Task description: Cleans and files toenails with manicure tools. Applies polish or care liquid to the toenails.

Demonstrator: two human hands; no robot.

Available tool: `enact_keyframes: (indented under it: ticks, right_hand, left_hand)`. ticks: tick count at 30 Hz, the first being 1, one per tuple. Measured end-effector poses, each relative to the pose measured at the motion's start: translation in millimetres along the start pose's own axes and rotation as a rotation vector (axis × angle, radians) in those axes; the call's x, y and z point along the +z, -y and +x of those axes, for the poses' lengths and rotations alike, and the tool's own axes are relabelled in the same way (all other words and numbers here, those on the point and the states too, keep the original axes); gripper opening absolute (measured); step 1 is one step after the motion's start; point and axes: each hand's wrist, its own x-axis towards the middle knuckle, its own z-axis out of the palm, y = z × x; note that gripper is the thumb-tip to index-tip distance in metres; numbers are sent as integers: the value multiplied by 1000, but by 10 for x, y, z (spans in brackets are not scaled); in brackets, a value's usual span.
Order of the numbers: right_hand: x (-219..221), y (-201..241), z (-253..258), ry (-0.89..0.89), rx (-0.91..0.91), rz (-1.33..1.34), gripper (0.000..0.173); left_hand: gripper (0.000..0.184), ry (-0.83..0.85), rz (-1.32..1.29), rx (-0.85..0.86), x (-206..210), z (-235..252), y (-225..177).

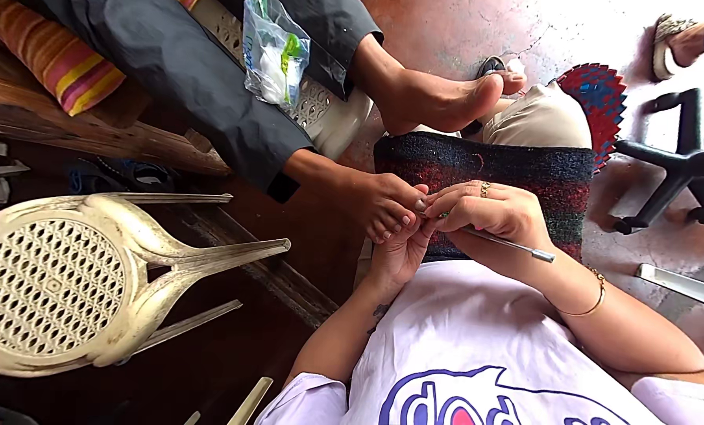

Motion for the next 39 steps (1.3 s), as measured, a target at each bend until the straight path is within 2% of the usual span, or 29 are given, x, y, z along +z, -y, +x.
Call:
enact_keyframes:
  ticks: [7, 13, 15, 20, 24, 31, 37, 39]
  right_hand:
    - [78, -142, -97, -87, -81, 114, 10]
    - [146, -227, -212, -88, -256, -6, 12]
    - [139, -185, -206, -85, -238, -15, 12]
    - [91, 41, -94, -68, -33, -2, 13]
    - [62, 78, -5, -35, 23, -29, 12]
    - [82, -103, -61, -82, -76, 101, 10]
    - [136, -164, -161, -106, -188, 54, 10]
    - [131, -107, -158, -102, -168, 40, 12]
  left_hand:
    - [30, 18, 0, -2, -24, -1, -6]
    - [32, 16, 16, -6, -14, -2, -5]
    - [32, 6, 25, -6, -9, -1, -4]
    - [31, -19, 72, 11, 5, -11, -1]
    - [31, -17, 61, 16, 2, -14, 2]
    - [28, 18, 34, -2, -20, -13, -7]
    - [30, 8, 45, -8, -15, -20, -9]
    - [30, -3, 52, -9, 1, -20, -7]
